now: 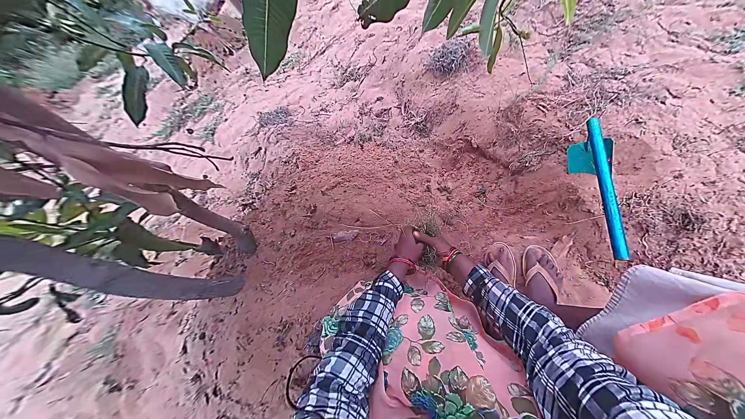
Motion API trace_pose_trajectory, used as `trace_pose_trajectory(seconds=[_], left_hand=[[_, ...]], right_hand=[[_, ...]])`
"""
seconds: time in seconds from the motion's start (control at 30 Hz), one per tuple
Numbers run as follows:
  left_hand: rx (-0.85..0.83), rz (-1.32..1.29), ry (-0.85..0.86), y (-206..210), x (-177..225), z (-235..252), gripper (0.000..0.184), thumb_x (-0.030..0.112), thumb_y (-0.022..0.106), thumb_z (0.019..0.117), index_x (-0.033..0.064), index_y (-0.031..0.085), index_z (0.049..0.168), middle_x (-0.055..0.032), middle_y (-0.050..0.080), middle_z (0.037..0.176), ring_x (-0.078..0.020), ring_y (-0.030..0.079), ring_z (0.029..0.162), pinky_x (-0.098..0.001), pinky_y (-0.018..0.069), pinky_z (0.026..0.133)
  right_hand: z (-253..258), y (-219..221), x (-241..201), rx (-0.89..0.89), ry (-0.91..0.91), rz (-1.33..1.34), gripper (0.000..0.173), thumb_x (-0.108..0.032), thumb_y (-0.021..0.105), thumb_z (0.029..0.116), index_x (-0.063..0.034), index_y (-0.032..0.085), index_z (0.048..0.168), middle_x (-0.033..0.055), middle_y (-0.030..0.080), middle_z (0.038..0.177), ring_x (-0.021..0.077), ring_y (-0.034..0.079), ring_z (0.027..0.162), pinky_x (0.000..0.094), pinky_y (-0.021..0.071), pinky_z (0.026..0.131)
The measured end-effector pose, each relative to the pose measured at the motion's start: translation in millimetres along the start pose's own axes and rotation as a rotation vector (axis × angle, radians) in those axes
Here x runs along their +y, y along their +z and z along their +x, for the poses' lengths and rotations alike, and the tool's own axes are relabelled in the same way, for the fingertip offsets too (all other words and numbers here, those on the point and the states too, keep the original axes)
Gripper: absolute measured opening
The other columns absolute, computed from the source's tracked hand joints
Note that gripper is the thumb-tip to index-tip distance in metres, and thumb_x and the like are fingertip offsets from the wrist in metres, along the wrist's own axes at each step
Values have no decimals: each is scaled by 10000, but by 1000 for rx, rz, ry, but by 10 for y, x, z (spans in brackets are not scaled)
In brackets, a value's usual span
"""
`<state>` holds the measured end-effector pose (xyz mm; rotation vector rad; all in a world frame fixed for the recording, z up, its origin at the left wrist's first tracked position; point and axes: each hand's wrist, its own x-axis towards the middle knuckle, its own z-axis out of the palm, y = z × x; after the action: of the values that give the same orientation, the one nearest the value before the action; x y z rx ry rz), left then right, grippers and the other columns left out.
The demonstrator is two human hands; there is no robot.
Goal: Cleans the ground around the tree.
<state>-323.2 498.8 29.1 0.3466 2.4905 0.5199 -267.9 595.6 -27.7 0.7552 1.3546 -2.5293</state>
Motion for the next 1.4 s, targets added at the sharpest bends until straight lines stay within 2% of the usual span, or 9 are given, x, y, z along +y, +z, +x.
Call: trace_pose_trajectory(seconds=[0.13, 0.3, 0.4, 0.5, 0.73, 0.8, 0.9, 1.07, 1.4], left_hand=[[38, -199, 163, -47, 14, -85, 759, 157, 640, 1002, -56, 222, 1598, -304, 429, 1551, -377, 443, 1452, -503, 344, 1211], [45, -386, 209, -119, -96, -30, 879, 287, 751, 955, 59, 237, 1630, -238, 406, 1595, -324, 442, 1461, -469, 357, 1212], [7, -397, 137, -99, -97, -21, 1104, 299, 878, 831, 75, 163, 1642, -269, 444, 1549, -346, 491, 1414, -478, 402, 1177], [87, -268, 120, -64, -111, 16, 943, 179, 800, 854, 4, 253, 1601, -272, 535, 1466, -355, 546, 1364, -484, 419, 1163], [-25, -198, 240, -52, -118, 14, 967, 236, 724, 942, 72, 95, 1658, -228, 470, 1553, -339, 476, 1438, -498, 364, 1199], [23, -264, 308, -89, -178, 84, 948, 249, 746, 926, 82, 162, 1653, -174, 502, 1545, -279, 488, 1434, -441, 374, 1205], [-4, -325, 308, -126, -267, 150, 1042, 279, 833, 870, 55, 175, 1646, -190, 395, 1618, -276, 427, 1478, -411, 351, 1221], [33, -307, 193, -96, -271, 152, 895, 172, 733, 915, 1, 208, 1620, -271, 517, 1490, -341, 532, 1384, -468, 401, 1179], [206, -565, 312, -355, -415, 193, 640, 272, 707, 988, 192, 452, 1570, -160, 430, 1600, -329, 516, 1387, -500, 433, 1138]], right_hand=[[30, -160, -45, 131, -53, -2, 181, -58, 606, 1013, 66, 638, 1141, 127, 662, 1031, 129, 613, 910, 296, 519, 831], [93, -224, -212, 56, -52, 164, 261, -158, 637, 1008, 10, 623, 1208, 127, 676, 1062, 177, 650, 941, 369, 557, 835], [-37, -119, -344, -121, -15, 323, 347, -181, 554, 1045, -38, 517, 1359, 151, 581, 1300, 223, 582, 1162, 439, 509, 985], [-3, -74, -301, -149, 15, 240, 199, -115, 532, 1010, -51, 550, 1197, 114, 626, 1125, 193, 614, 995, 411, 533, 840], [155, -9, -146, 254, -18, 180, 621, -96, 785, 899, 63, 468, 1410, 227, 636, 1240, 266, 643, 1092, 431, 545, 946], [206, -119, -166, 283, -26, 85, 616, -101, 761, 909, 71, 467, 1423, 237, 636, 1257, 287, 638, 1121, 457, 537, 969], [38, -118, -416, 125, -21, 14, 232, -26, 607, 960, 18, 570, 1185, 123, 634, 976, 193, 621, 851, 389, 548, 768], [-55, -41, -596, -93, 3, -80, 870, 54, 574, 931, -181, 150, 1653, 229, 464, 1493, 344, 585, 1210, 550, 548, 882], [81, -304, -1138, 348, -279, -470, 714, -89, 805, 894, -75, 456, 1516, 252, 575, 1414, 396, 610, 1232, 594, 535, 972]])
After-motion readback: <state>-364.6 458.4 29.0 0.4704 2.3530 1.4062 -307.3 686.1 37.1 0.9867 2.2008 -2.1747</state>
